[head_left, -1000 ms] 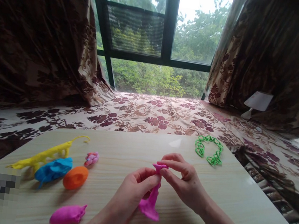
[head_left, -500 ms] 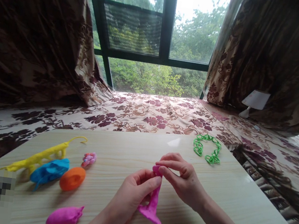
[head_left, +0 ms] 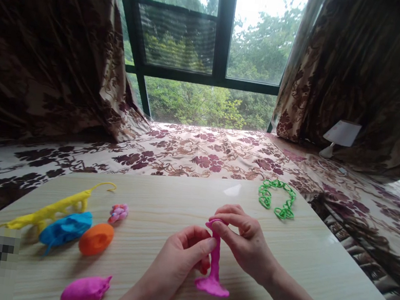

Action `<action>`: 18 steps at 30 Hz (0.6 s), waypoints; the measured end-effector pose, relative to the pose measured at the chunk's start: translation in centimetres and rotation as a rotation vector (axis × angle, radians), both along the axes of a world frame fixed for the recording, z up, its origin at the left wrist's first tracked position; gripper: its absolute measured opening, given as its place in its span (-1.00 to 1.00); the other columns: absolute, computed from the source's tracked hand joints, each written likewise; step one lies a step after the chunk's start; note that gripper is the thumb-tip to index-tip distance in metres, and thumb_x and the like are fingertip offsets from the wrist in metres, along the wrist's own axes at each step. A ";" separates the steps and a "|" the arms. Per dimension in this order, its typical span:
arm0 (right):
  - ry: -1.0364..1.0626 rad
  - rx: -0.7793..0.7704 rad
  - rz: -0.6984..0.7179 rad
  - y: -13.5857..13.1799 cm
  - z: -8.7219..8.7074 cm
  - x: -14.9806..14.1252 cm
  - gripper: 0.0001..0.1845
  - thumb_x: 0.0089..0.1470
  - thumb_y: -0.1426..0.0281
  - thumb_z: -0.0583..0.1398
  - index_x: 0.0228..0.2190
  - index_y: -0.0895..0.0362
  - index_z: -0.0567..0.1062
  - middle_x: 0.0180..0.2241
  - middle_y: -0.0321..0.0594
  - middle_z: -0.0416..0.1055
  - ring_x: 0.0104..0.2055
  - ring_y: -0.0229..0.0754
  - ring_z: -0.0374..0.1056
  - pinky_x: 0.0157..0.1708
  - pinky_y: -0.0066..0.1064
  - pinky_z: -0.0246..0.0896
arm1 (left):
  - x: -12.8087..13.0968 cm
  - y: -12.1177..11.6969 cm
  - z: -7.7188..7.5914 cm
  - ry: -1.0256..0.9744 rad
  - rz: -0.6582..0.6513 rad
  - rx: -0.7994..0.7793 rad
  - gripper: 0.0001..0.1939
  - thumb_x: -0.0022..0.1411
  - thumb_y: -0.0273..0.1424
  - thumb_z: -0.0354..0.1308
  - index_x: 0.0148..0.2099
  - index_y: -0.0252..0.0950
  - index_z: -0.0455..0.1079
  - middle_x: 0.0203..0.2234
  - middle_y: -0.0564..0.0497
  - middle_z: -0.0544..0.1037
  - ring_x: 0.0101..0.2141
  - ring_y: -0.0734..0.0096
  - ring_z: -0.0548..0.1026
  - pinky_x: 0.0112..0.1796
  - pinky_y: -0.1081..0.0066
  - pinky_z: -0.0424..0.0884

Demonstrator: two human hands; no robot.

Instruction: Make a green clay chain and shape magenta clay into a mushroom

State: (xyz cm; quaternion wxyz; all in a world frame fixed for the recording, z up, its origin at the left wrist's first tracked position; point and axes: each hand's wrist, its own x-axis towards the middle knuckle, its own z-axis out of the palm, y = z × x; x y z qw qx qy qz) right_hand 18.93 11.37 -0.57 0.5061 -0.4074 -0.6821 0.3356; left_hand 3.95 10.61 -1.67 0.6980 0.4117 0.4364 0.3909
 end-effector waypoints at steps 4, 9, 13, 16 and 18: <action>0.044 -0.091 0.020 0.1 0.0 0.0 -0.84 0.05 0.34 0.16 -0.36 0.08 0.55 -0.32 -0.20 0.41 -0.17 -0.16 0.29 -0.13 -0.32 0.19 | -0.1 0.0 0.3 -0.062 -0.009 -0.037 -0.75 -0.06 -0.29 0.26 -0.41 -0.36 0.35 -0.66 0.10 0.37 -0.63 0.62 0.30 -0.56 0.56 0.22; 0.079 -0.127 0.016 0.6 0.0 0.5 -0.71 0.13 0.28 0.06 -0.16 0.08 0.47 -0.20 -0.19 0.40 -0.13 -0.17 0.30 -0.10 -0.31 0.18 | -0.1 -0.4 1.9 -0.133 0.102 -0.110 -0.74 -0.11 -0.30 0.28 -0.37 -0.36 0.38 -0.54 0.02 0.45 -0.56 0.56 0.37 -0.51 0.54 0.29; 0.074 -0.071 0.008 0.8 -0.3 0.5 -0.79 0.09 0.32 0.11 -0.25 0.10 0.49 -0.25 -0.20 0.40 -0.19 -0.19 0.32 -0.19 -0.35 0.21 | 0.0 -0.4 2.3 -0.139 0.110 -0.112 -0.72 -0.09 -0.29 0.26 -0.33 -0.36 0.40 -0.50 -0.02 0.47 -0.52 0.53 0.38 -0.49 0.54 0.30; 0.058 0.025 -0.024 0.7 -0.3 0.4 -0.86 0.04 0.38 0.16 -0.31 0.10 0.49 -0.30 -0.21 0.39 -0.23 -0.19 0.31 -0.22 -0.34 0.22 | -0.3 -0.1 1.9 -0.078 0.104 -0.078 -0.75 -0.08 -0.30 0.25 -0.33 -0.35 0.39 -0.47 -0.01 0.47 -0.51 0.51 0.37 -0.46 0.51 0.30; 0.020 0.125 -0.067 0.4 0.0 0.3 -0.87 0.04 0.43 0.16 -0.32 0.08 0.50 -0.32 -0.20 0.38 -0.24 -0.18 0.29 -0.22 -0.32 0.22 | -0.8 0.2 1.7 0.004 0.142 0.021 -0.77 -0.04 -0.29 0.22 -0.35 -0.35 0.40 -0.45 -0.01 0.46 -0.46 0.48 0.38 -0.40 0.48 0.31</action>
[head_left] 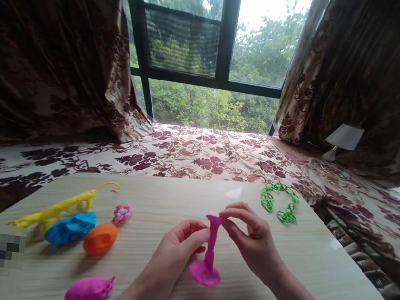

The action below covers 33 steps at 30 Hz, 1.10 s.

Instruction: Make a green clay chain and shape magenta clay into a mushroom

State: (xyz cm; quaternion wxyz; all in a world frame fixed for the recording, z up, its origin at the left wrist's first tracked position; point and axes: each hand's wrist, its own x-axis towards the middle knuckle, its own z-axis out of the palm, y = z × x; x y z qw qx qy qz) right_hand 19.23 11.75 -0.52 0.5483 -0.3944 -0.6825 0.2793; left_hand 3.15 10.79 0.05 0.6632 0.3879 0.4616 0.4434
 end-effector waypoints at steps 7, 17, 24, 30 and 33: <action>-0.204 0.228 0.008 -1.3 1.5 -0.3 -0.74 0.01 0.49 0.16 -0.26 -0.06 0.50 -0.23 -0.20 0.35 -0.14 -0.11 0.24 -0.13 -0.20 0.18 | -1.0 0.2 0.9 0.067 0.022 0.226 -0.75 0.09 -0.24 0.11 -0.36 -0.35 0.44 -0.55 0.03 0.42 -0.46 0.48 0.32 -0.36 0.48 0.27; -0.027 -0.135 0.029 -0.9 1.2 -0.5 -0.88 0.04 0.34 0.16 -0.37 0.14 0.42 -0.42 -0.26 0.39 -0.37 -0.24 0.30 -0.31 -0.39 0.20 | -0.2 -0.1 1.0 0.085 0.109 0.253 -0.83 -0.01 -0.34 0.22 -0.33 -0.32 0.44 -0.50 0.05 0.52 -0.42 0.47 0.40 -0.31 0.50 0.30; 0.069 -0.199 0.070 -1.0 0.9 -0.7 -0.85 0.03 0.33 0.18 -0.35 0.15 0.42 -0.40 -0.25 0.41 -0.34 -0.23 0.32 -0.31 -0.39 0.23 | 0.4 -0.5 1.7 0.053 0.081 0.248 -0.82 -0.04 -0.38 0.24 -0.32 -0.32 0.44 -0.44 0.01 0.55 -0.34 0.39 0.47 -0.24 0.47 0.33; 0.042 -0.168 0.083 -1.0 1.0 -0.6 -0.84 0.05 0.33 0.16 -0.36 0.15 0.47 -0.41 -0.24 0.40 -0.35 -0.23 0.31 -0.31 -0.39 0.23 | 0.1 -0.3 0.9 0.118 0.108 0.335 -0.81 -0.05 -0.39 0.24 -0.31 -0.28 0.43 -0.43 0.03 0.55 -0.34 0.40 0.48 -0.26 0.48 0.35; 0.041 -0.171 0.082 -1.0 0.9 -0.6 -0.84 0.04 0.34 0.17 -0.33 0.14 0.47 -0.40 -0.24 0.39 -0.35 -0.24 0.31 -0.31 -0.39 0.23 | -0.2 -0.2 0.4 0.148 0.074 0.374 -0.81 -0.02 -0.40 0.23 -0.27 -0.26 0.43 -0.40 0.02 0.54 -0.33 0.38 0.47 -0.24 0.46 0.36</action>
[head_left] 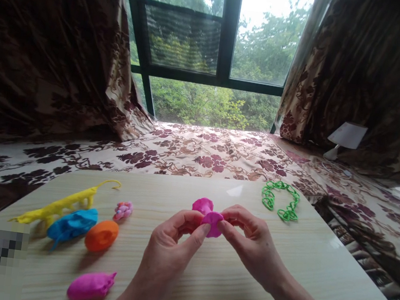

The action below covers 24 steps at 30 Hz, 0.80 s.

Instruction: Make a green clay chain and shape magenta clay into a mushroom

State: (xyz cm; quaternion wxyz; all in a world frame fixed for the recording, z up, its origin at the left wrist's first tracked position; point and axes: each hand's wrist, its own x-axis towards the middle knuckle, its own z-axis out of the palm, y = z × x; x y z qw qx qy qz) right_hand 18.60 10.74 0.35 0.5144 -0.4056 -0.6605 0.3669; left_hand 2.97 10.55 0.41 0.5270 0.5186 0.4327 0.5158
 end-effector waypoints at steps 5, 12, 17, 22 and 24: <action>0.026 0.039 0.004 -0.1 0.0 -0.1 -0.87 0.04 0.36 0.17 -0.36 0.14 0.49 -0.42 -0.24 0.38 -0.36 -0.24 0.30 -0.34 -0.39 0.22 | -0.1 -0.3 -0.2 0.030 -0.043 0.029 -0.78 0.01 -0.46 0.21 -0.22 -0.27 0.45 -0.35 0.00 0.54 -0.30 0.33 0.46 -0.19 0.40 0.36; 0.041 0.070 -0.006 0.0 -0.2 -0.1 -0.85 0.05 0.38 0.16 -0.35 0.13 0.52 -0.43 -0.23 0.36 -0.36 -0.23 0.29 -0.34 -0.38 0.21 | -0.1 -0.4 -0.2 0.064 -0.060 0.056 -0.80 0.05 -0.48 0.16 -0.20 -0.27 0.44 -0.34 -0.01 0.54 -0.30 0.32 0.46 -0.19 0.37 0.36; -0.024 0.057 -0.014 0.0 0.0 0.0 -0.82 0.05 0.38 0.17 -0.27 0.10 0.52 -0.37 -0.23 0.35 -0.31 -0.22 0.27 -0.29 -0.37 0.20 | -0.2 -0.4 -0.3 0.123 -0.049 0.085 -0.82 0.07 -0.47 0.14 -0.22 -0.29 0.43 -0.36 -0.01 0.53 -0.30 0.34 0.46 -0.21 0.39 0.36; -0.011 0.096 0.002 -0.2 0.0 -0.1 -0.84 0.06 0.40 0.16 -0.33 0.11 0.54 -0.41 -0.23 0.34 -0.33 -0.23 0.28 -0.33 -0.39 0.20 | 0.0 -0.4 -0.5 0.079 -0.096 0.091 -0.84 0.09 -0.42 0.14 -0.22 -0.28 0.38 -0.38 0.00 0.51 -0.33 0.37 0.46 -0.24 0.40 0.37; -0.010 0.113 -0.008 -0.3 0.1 -0.1 -0.85 0.06 0.42 0.16 -0.34 0.11 0.55 -0.43 -0.23 0.34 -0.33 -0.23 0.28 -0.33 -0.39 0.20 | 0.0 -0.3 -0.5 0.076 -0.115 0.102 -0.87 0.09 -0.41 0.14 -0.25 -0.28 0.38 -0.39 0.01 0.50 -0.34 0.39 0.46 -0.26 0.41 0.38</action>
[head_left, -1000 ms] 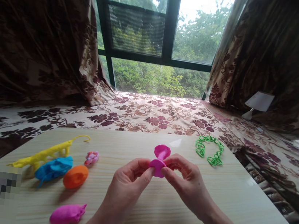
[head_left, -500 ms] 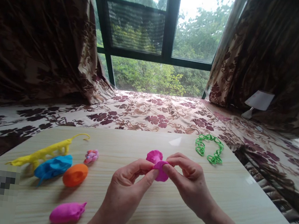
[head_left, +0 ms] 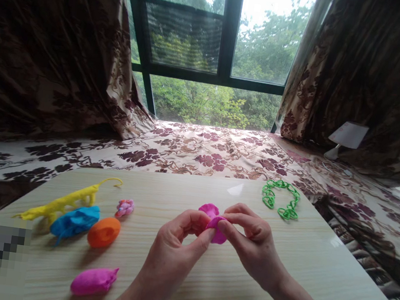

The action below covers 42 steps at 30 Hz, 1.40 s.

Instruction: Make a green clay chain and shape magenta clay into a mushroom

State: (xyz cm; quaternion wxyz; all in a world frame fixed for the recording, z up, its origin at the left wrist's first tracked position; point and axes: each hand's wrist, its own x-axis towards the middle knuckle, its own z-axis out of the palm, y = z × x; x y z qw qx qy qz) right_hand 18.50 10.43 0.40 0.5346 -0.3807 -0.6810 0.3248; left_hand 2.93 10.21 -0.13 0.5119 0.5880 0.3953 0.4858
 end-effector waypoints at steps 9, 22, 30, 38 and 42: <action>0.023 -0.064 0.063 0.2 -0.1 0.1 -0.83 0.04 0.40 0.18 -0.28 0.10 0.52 -0.35 -0.23 0.33 -0.30 -0.23 0.29 -0.30 -0.37 0.22 | 0.0 -0.1 0.2 0.053 0.013 0.051 -0.94 0.08 -0.44 0.13 -0.32 -0.28 0.36 -0.47 0.07 0.45 -0.39 0.47 0.42 -0.33 0.50 0.36; -0.036 -0.011 -0.001 0.5 -0.3 0.2 -0.74 -0.02 0.43 0.23 -0.21 0.08 0.41 -0.25 -0.23 0.34 -0.23 -0.20 0.26 -0.26 -0.34 0.18 | 0.3 0.4 -0.1 -0.130 0.057 -0.107 -0.86 0.08 -0.41 0.14 -0.28 -0.28 0.25 -0.44 0.08 0.49 -0.39 0.50 0.46 -0.29 0.49 0.37; -0.031 0.038 0.008 0.3 -0.4 0.0 -0.94 0.05 0.45 0.16 -0.40 0.15 0.45 -0.38 -0.22 0.35 -0.31 -0.23 0.28 -0.29 -0.37 0.21 | 0.2 -0.1 0.3 -0.131 -0.077 -0.130 -0.89 0.13 -0.42 0.11 -0.25 -0.27 0.27 -0.44 0.08 0.52 -0.35 0.53 0.45 -0.26 0.54 0.32; -0.068 0.047 0.025 0.4 0.0 0.3 -0.86 0.02 0.47 0.18 -0.30 0.14 0.47 -0.34 -0.21 0.35 -0.30 -0.23 0.29 -0.28 -0.38 0.22 | 0.1 0.2 0.1 -0.128 -0.081 -0.132 -0.88 0.14 -0.40 0.10 -0.23 -0.25 0.29 -0.41 0.08 0.53 -0.33 0.52 0.45 -0.22 0.53 0.32; -0.100 0.084 0.033 0.4 0.1 0.3 -0.90 0.03 0.47 0.17 -0.37 0.12 0.50 -0.37 -0.22 0.36 -0.28 -0.21 0.28 -0.27 -0.37 0.21 | 0.4 0.1 0.0 -0.040 -0.078 -0.072 -0.89 0.13 -0.38 0.11 -0.25 -0.26 0.32 -0.42 0.07 0.51 -0.35 0.48 0.44 -0.25 0.48 0.34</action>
